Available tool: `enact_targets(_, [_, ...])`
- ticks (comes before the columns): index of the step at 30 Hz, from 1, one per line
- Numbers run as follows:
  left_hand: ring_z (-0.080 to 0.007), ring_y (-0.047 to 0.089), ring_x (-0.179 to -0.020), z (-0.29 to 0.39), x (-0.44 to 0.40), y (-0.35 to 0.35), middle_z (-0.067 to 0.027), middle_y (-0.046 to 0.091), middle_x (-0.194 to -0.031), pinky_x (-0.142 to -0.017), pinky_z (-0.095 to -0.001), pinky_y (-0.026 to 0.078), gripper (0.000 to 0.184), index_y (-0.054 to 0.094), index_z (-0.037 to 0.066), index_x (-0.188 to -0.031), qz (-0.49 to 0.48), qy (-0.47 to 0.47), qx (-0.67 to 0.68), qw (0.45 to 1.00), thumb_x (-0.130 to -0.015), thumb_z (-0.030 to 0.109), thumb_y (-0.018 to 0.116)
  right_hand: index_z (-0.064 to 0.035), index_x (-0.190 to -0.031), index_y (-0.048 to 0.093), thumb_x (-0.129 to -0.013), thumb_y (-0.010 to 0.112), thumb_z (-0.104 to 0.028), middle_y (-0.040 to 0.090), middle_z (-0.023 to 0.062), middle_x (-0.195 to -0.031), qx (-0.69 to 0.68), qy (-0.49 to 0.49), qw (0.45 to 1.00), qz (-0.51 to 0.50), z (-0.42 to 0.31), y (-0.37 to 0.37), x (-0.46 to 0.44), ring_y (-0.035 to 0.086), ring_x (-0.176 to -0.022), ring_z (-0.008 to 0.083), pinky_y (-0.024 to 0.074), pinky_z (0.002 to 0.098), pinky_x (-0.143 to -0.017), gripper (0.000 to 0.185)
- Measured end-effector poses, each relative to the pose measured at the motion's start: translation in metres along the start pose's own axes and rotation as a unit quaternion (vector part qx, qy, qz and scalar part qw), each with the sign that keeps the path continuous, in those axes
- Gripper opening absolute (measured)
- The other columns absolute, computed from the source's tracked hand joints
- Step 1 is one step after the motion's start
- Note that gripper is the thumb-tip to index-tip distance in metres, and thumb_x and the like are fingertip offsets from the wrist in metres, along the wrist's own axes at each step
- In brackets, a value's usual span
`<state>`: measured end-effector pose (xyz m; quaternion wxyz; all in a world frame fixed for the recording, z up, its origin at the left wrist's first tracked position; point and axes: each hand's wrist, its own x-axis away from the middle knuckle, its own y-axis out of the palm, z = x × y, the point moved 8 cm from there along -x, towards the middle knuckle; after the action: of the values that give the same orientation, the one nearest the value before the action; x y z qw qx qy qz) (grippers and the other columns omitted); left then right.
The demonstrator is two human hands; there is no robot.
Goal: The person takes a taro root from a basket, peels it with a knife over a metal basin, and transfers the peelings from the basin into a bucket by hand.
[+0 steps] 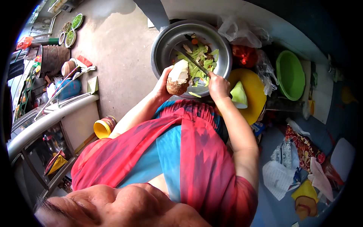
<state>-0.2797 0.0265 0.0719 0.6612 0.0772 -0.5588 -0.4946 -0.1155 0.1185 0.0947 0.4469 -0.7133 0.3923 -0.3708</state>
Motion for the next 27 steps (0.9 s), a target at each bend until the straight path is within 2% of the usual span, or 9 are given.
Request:
enact_targets(6, [-0.0276,0.061,-0.107,-0.006,-0.012,-0.013,-0.0077,0.061,-0.122,-0.091,-0.0525,0.049,0.067,0.052,0.016,-0.129,-0.024,-0.014,0.092,0.995,-0.086,0.067,0.048,-0.0148,-0.115,0.067,-0.083,0.062,-0.009,0.068,0.0101,-0.082,-0.068,-0.142,0.983,0.100,-0.078,-0.057,0.031,0.067,-0.069,0.0299,0.0530,0.0392,-0.060,0.033])
enact_targets(10, [-0.0278,0.060,-0.109,-0.010,-0.015,-0.013,-0.0085,0.059,-0.125,-0.091,-0.0517,0.049,0.070,0.049,0.015,-0.132,-0.025,0.003,0.019,0.999,-0.086,0.068,0.050,-0.0131,-0.118,0.065,-0.077,0.061,-0.005,0.065,0.0082,-0.076,-0.041,-0.166,0.976,0.138,-0.077,-0.055,0.034,0.066,-0.062,0.0286,0.0549,0.0393,-0.058,0.042])
enact_targets(12, [-0.0266,0.063,-0.102,-0.010,-0.006,0.001,-0.0081,0.063,-0.119,-0.088,-0.0491,0.052,0.058,0.053,0.015,-0.130,-0.071,-0.061,0.055,0.994,-0.090,0.058,0.050,-0.0163,-0.111,0.067,-0.084,0.058,-0.009,0.068,0.0111,-0.079,-0.044,-0.102,0.987,0.118,-0.046,-0.030,0.023,0.067,-0.065,0.0326,0.0547,0.0426,-0.060,0.030])
enact_targets(14, [-0.0260,0.063,-0.104,-0.008,0.001,0.011,-0.0079,0.063,-0.120,-0.087,-0.0486,0.052,0.055,0.054,0.016,-0.129,-0.073,-0.041,0.055,0.995,-0.091,0.055,0.049,-0.0170,-0.106,0.069,-0.086,0.059,-0.014,0.069,0.0137,-0.082,-0.007,0.009,1.000,0.010,-0.002,0.008,0.008,0.068,-0.071,0.0350,0.0547,0.0453,-0.064,0.023])
enact_targets(17, [-0.0271,0.061,-0.110,-0.006,-0.004,0.009,-0.0086,0.062,-0.124,-0.094,-0.0515,0.049,0.055,0.053,0.015,-0.131,-0.073,-0.040,0.082,0.993,-0.092,0.053,0.048,-0.0157,-0.104,0.069,-0.086,0.060,-0.017,0.069,0.0145,-0.083,-0.014,0.048,0.999,-0.008,0.013,0.014,0.014,0.068,-0.078,0.0347,0.0543,0.0451,-0.067,0.021])
enact_targets(21, [-0.0288,0.059,-0.113,-0.005,-0.019,-0.001,-0.0101,0.060,-0.126,-0.099,-0.0565,0.045,0.053,0.050,0.013,-0.132,-0.079,-0.047,0.103,0.990,-0.095,0.051,0.043,-0.0167,-0.111,0.068,-0.084,0.063,-0.014,0.069,0.0094,-0.085,-0.103,-0.052,0.987,0.108,-0.032,-0.030,0.022,0.067,-0.071,0.0327,0.0541,0.0427,-0.064,0.028])
enact_targets(23, [-0.0293,0.060,-0.111,-0.005,-0.022,-0.007,-0.0108,0.061,-0.123,-0.098,-0.0585,0.045,0.053,0.051,0.011,-0.131,-0.060,-0.045,0.091,0.993,-0.096,0.049,0.040,-0.0121,-0.114,0.067,-0.083,0.061,-0.007,0.068,0.0124,-0.088,-0.087,-0.090,0.988,0.087,-0.064,-0.055,0.030,0.067,-0.073,0.0323,0.0534,0.0402,-0.065,0.033])
enact_targets(26, [-0.0264,0.063,-0.103,-0.011,-0.033,-0.019,-0.0110,0.065,-0.114,-0.093,-0.0488,0.050,0.052,0.057,0.009,-0.123,-0.071,-0.073,0.139,0.985,-0.094,0.050,0.045,-0.0137,-0.120,0.065,-0.073,0.061,-0.001,0.062,0.0075,-0.076,-0.011,-0.177,0.977,0.119,-0.094,-0.067,0.043,0.064,-0.062,0.0255,0.0523,0.0363,-0.058,0.049])
enact_targets(27, [-0.0252,0.064,-0.101,-0.009,-0.039,-0.016,-0.0107,0.066,-0.111,-0.092,-0.0440,0.051,0.050,0.059,0.009,-0.121,-0.037,-0.012,0.177,0.983,-0.093,0.050,0.049,-0.0132,-0.122,0.064,-0.073,0.060,-0.001,0.061,0.0070,-0.075,-0.001,-0.193,0.972,0.131,-0.096,-0.064,0.046,0.064,-0.061,0.0247,0.0522,0.0359,-0.058,0.051])
